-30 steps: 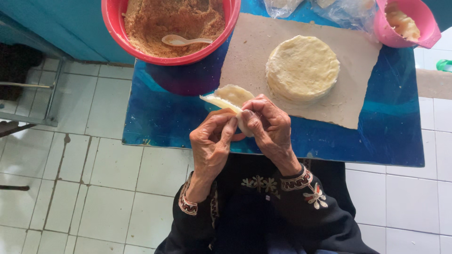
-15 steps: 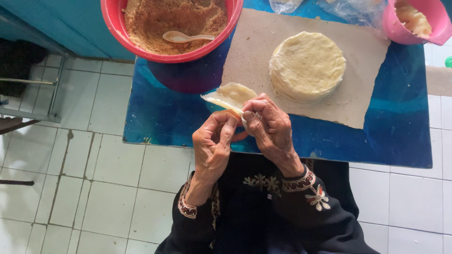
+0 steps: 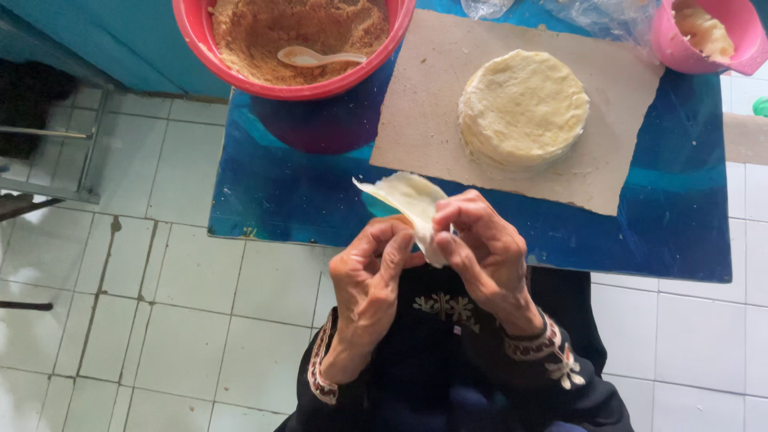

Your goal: The person stretches a ball of dough by hand, rotating and pulling it into a large paper-thin round, then places it on a stack of finished rounds on the table. They then hold the stack steady and slice through the stacked rounds with a knife, trimming them.

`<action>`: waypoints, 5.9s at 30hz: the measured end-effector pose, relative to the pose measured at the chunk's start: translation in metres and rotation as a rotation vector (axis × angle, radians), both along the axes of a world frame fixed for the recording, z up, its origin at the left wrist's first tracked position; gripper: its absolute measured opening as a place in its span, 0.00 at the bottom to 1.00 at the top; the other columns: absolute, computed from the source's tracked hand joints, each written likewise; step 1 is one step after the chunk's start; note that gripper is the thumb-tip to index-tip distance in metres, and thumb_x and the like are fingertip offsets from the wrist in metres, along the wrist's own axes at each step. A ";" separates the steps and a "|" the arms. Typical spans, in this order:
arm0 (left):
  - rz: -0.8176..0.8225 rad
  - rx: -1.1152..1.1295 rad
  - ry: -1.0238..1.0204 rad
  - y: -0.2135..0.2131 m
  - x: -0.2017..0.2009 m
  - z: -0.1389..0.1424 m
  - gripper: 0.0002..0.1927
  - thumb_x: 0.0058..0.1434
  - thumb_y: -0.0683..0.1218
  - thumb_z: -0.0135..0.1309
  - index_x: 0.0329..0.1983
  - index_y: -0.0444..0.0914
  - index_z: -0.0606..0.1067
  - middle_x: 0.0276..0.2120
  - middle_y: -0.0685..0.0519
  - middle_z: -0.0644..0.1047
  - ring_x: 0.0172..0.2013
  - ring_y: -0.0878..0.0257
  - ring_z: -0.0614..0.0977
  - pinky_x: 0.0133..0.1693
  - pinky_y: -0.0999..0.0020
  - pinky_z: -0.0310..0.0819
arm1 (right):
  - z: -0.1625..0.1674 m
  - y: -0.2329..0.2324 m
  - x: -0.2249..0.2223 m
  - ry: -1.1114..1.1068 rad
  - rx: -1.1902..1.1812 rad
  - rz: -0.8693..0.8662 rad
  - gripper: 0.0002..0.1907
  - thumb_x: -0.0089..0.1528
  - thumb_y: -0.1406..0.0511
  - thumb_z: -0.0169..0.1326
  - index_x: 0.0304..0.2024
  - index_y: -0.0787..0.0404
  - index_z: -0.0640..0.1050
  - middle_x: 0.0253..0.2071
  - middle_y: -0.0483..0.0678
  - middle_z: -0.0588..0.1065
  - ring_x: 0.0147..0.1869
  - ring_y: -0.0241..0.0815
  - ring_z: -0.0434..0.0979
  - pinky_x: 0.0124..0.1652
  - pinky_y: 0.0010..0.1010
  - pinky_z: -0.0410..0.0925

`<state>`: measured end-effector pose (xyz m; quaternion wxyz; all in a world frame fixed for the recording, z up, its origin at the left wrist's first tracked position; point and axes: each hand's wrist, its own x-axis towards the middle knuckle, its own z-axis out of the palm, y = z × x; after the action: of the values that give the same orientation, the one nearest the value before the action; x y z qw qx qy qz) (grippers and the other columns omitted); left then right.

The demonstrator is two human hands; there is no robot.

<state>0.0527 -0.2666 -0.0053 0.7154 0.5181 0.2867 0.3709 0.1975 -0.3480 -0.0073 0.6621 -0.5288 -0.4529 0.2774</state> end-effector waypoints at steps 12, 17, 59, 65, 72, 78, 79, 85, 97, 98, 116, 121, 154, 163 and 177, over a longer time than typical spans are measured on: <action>-0.196 0.059 0.061 -0.093 -0.022 0.008 0.05 0.69 0.40 0.58 0.41 0.31 0.78 0.41 0.50 0.81 0.40 0.66 0.82 0.42 0.74 0.77 | 0.002 -0.121 -0.035 0.068 -0.152 -0.083 0.09 0.66 0.70 0.59 0.46 0.71 0.76 0.46 0.54 0.77 0.49 0.40 0.77 0.46 0.27 0.73; -0.223 0.075 0.135 -0.095 -0.018 0.009 0.04 0.68 0.40 0.59 0.41 0.32 0.79 0.41 0.50 0.81 0.37 0.67 0.82 0.38 0.75 0.77 | -0.001 -0.127 -0.033 0.187 -0.111 -0.043 0.13 0.66 0.69 0.59 0.49 0.72 0.74 0.48 0.55 0.74 0.50 0.40 0.74 0.50 0.29 0.72; -0.248 -0.203 0.024 -0.098 -0.016 -0.024 0.06 0.70 0.37 0.57 0.46 0.31 0.73 0.45 0.52 0.76 0.44 0.67 0.79 0.48 0.72 0.77 | -0.004 -0.109 -0.024 -0.155 -0.300 -0.080 0.06 0.71 0.67 0.50 0.44 0.65 0.72 0.42 0.48 0.73 0.43 0.36 0.73 0.43 0.27 0.70; -0.221 -0.355 0.057 -0.099 -0.018 -0.039 0.05 0.71 0.40 0.54 0.46 0.32 0.72 0.41 0.52 0.77 0.41 0.69 0.79 0.47 0.72 0.77 | -0.015 -0.110 -0.026 -0.037 -0.335 -0.079 0.08 0.72 0.66 0.48 0.44 0.65 0.72 0.42 0.48 0.70 0.42 0.34 0.71 0.42 0.25 0.68; -0.208 -0.215 0.239 -0.098 -0.012 -0.031 0.04 0.71 0.38 0.53 0.44 0.34 0.71 0.40 0.52 0.78 0.35 0.69 0.76 0.37 0.72 0.74 | -0.034 -0.117 -0.021 0.310 -0.369 -0.005 0.09 0.75 0.64 0.46 0.48 0.64 0.72 0.48 0.45 0.69 0.47 0.31 0.69 0.47 0.23 0.67; -0.208 0.559 0.431 -0.084 -0.010 -0.029 0.06 0.69 0.36 0.56 0.45 0.34 0.71 0.38 0.48 0.76 0.36 0.57 0.81 0.38 0.67 0.76 | -0.057 -0.116 -0.020 0.524 -0.435 0.086 0.12 0.68 0.65 0.56 0.52 0.65 0.74 0.45 0.46 0.74 0.47 0.32 0.74 0.45 0.24 0.71; -0.204 0.544 0.435 -0.084 -0.011 -0.030 0.06 0.69 0.36 0.56 0.45 0.34 0.71 0.38 0.48 0.77 0.36 0.58 0.81 0.38 0.68 0.76 | -0.060 -0.117 -0.021 0.524 -0.452 0.071 0.11 0.69 0.66 0.56 0.51 0.66 0.75 0.45 0.46 0.75 0.47 0.32 0.75 0.46 0.24 0.71; -0.176 0.226 0.374 -0.095 -0.016 -0.039 0.05 0.70 0.37 0.55 0.45 0.34 0.71 0.41 0.51 0.79 0.38 0.65 0.82 0.40 0.71 0.80 | -0.064 -0.120 -0.030 0.466 -0.558 -0.093 0.08 0.68 0.67 0.54 0.47 0.66 0.76 0.40 0.44 0.77 0.41 0.29 0.76 0.40 0.21 0.72; -0.168 -0.255 0.275 -0.100 -0.017 -0.068 0.06 0.69 0.40 0.56 0.45 0.33 0.73 0.39 0.51 0.79 0.36 0.69 0.83 0.39 0.73 0.82 | -0.062 -0.121 -0.038 0.111 -0.320 -0.157 0.12 0.68 0.72 0.57 0.51 0.66 0.70 0.45 0.49 0.77 0.46 0.31 0.81 0.44 0.23 0.77; -0.163 -0.248 0.285 -0.100 -0.019 -0.069 0.06 0.69 0.41 0.55 0.45 0.34 0.73 0.40 0.52 0.78 0.36 0.69 0.83 0.39 0.74 0.82 | -0.063 -0.121 -0.038 0.167 -0.325 -0.162 0.13 0.68 0.73 0.57 0.52 0.66 0.69 0.46 0.49 0.77 0.47 0.32 0.81 0.45 0.23 0.77; -0.055 -0.158 0.192 -0.110 -0.014 -0.077 0.07 0.71 0.41 0.56 0.47 0.34 0.72 0.44 0.54 0.78 0.42 0.69 0.79 0.46 0.74 0.77 | -0.075 -0.131 -0.030 0.478 -0.435 -0.156 0.16 0.67 0.73 0.56 0.56 0.68 0.69 0.49 0.50 0.77 0.51 0.34 0.78 0.51 0.26 0.74; -0.078 0.182 0.392 -0.107 -0.012 -0.060 0.06 0.69 0.41 0.58 0.44 0.35 0.73 0.40 0.54 0.80 0.36 0.69 0.83 0.36 0.74 0.80 | -0.066 -0.125 -0.029 0.319 -0.386 -0.060 0.18 0.66 0.69 0.59 0.57 0.67 0.71 0.46 0.48 0.75 0.47 0.32 0.79 0.45 0.25 0.76; -0.106 0.303 0.379 -0.103 -0.009 -0.065 0.05 0.69 0.41 0.58 0.46 0.35 0.75 0.43 0.54 0.81 0.41 0.70 0.82 0.42 0.74 0.79 | -0.064 -0.122 -0.023 0.260 -0.377 -0.088 0.15 0.64 0.68 0.61 0.49 0.69 0.74 0.45 0.45 0.74 0.49 0.32 0.78 0.46 0.23 0.73; -0.105 -0.276 0.093 -0.107 -0.013 -0.074 0.08 0.69 0.40 0.57 0.48 0.33 0.72 0.46 0.52 0.79 0.45 0.69 0.81 0.49 0.73 0.78 | -0.061 -0.124 -0.020 0.205 -0.496 -0.182 0.07 0.68 0.69 0.56 0.46 0.68 0.77 0.39 0.47 0.77 0.41 0.31 0.77 0.40 0.21 0.72; -0.072 -0.190 0.207 -0.109 -0.012 -0.077 0.08 0.70 0.43 0.57 0.47 0.34 0.73 0.43 0.54 0.80 0.42 0.71 0.80 0.47 0.74 0.78 | -0.066 -0.128 -0.020 0.176 -0.365 -0.066 0.07 0.74 0.67 0.53 0.49 0.67 0.73 0.43 0.47 0.74 0.45 0.33 0.73 0.45 0.23 0.69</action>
<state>0.0407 -0.3759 -0.0827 0.7407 0.4935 0.3738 0.2608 0.1775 -0.4761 -0.0729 0.6009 -0.6282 -0.3179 0.3783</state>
